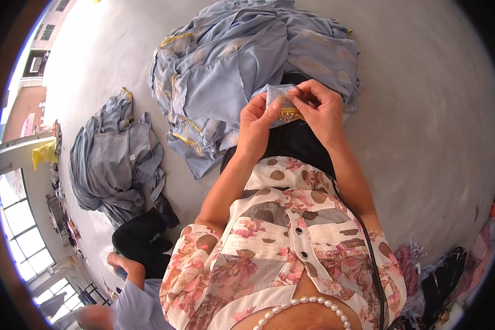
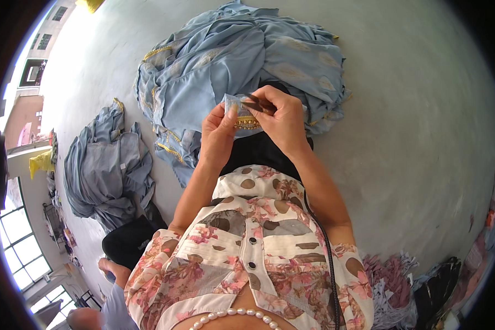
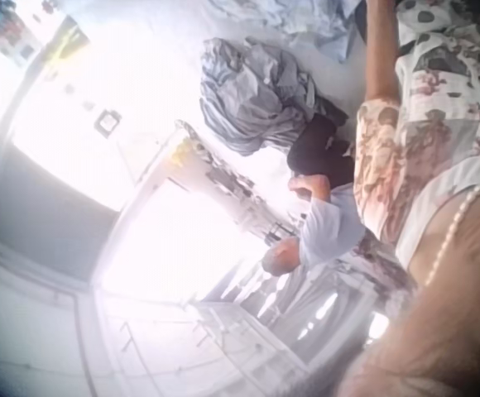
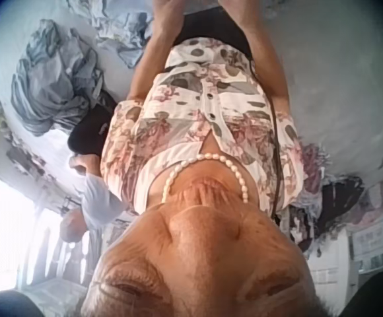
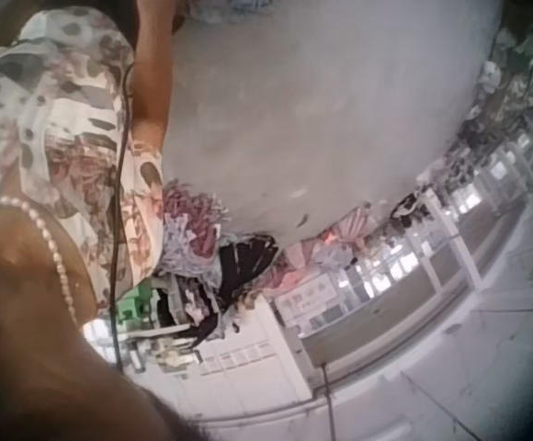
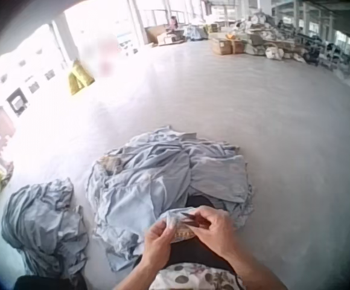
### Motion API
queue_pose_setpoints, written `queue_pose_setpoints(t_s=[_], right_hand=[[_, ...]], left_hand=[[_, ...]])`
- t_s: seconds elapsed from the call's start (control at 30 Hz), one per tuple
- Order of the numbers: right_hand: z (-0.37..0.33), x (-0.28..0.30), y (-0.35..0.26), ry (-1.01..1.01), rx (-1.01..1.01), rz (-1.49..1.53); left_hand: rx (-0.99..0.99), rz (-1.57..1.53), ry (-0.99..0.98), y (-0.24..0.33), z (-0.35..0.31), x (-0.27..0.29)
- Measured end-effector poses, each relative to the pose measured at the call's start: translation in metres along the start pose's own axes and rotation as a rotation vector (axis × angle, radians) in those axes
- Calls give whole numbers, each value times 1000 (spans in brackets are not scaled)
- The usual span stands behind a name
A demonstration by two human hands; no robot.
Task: The person repeatedly picks up light blue fabric pieces and aligns a gold beaded trim along the edges. They use a small handheld tool to secure the trim, then place the finished pieces into a growing pile. The process is repeated for multiple fabric sections.
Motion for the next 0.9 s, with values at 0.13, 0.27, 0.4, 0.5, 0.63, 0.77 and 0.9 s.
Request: queue_pose_setpoints(t_s=[0.13,0.27,0.4,0.5,0.63,0.77,0.9], right_hand=[[2,-1,7,20,-97,381],[4,2,1,-86,-128,415],[-3,19,-8,65,67,-34],[-17,23,-4,-34,-47,-123],[-17,14,-3,-29,15,-138],[-13,10,-10,-28,170,-245],[-13,16,-10,79,221,-204]], left_hand=[[42,-64,-50,4,-1,1],[79,-228,-95,5,2,5],[77,-263,-73,5,4,13],[65,-259,-65,9,6,14],[61,-230,-64,10,7,14],[57,-100,-75,12,4,10],[45,-64,-67,11,4,10]])
Point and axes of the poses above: each hand's wrist, its own z-axis towards the middle knuckle, its own x-axis out of the back of the hand, y = z × x, the point moved 5 cm from there along z, towards the middle knuckle, and after that the axes turned 5 degrees about z, right-handed, at the moved point
